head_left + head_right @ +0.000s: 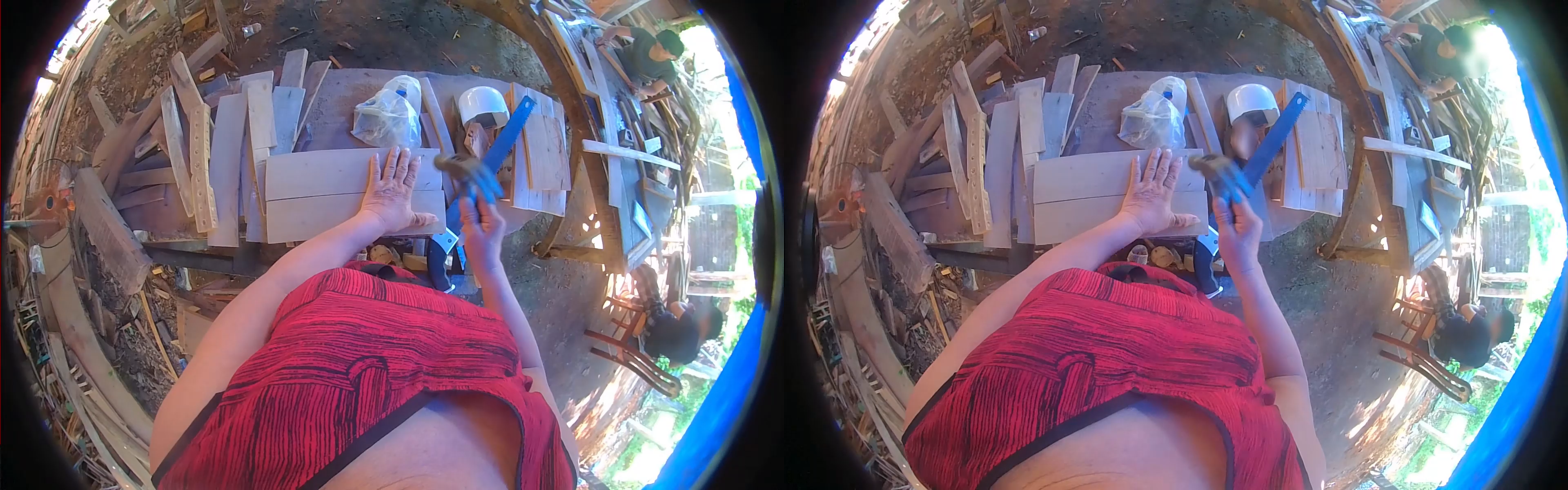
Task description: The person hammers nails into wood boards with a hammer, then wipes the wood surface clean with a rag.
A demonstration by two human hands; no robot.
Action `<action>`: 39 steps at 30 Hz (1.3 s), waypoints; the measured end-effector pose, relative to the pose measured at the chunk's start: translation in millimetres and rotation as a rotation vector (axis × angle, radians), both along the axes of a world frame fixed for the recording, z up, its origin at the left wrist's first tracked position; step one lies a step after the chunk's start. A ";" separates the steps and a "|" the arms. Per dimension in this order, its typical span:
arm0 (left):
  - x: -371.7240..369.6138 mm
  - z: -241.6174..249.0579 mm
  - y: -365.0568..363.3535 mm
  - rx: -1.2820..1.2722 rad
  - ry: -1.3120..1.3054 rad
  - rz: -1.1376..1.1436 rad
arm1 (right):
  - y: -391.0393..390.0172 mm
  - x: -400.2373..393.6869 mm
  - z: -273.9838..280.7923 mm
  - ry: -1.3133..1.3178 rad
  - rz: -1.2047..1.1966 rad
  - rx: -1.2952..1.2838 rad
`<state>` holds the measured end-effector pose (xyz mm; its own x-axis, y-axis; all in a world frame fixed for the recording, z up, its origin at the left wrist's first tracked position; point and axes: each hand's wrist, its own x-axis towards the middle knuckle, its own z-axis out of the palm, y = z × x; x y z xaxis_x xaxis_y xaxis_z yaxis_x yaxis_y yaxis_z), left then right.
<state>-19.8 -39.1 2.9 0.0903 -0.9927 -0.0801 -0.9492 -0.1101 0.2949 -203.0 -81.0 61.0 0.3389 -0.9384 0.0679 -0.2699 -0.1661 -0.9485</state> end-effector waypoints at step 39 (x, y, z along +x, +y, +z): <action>-0.4 3.2 -0.2 0.008 0.012 0.003 | 2.0 -4.6 -11.3 -0.009 -0.003 -0.031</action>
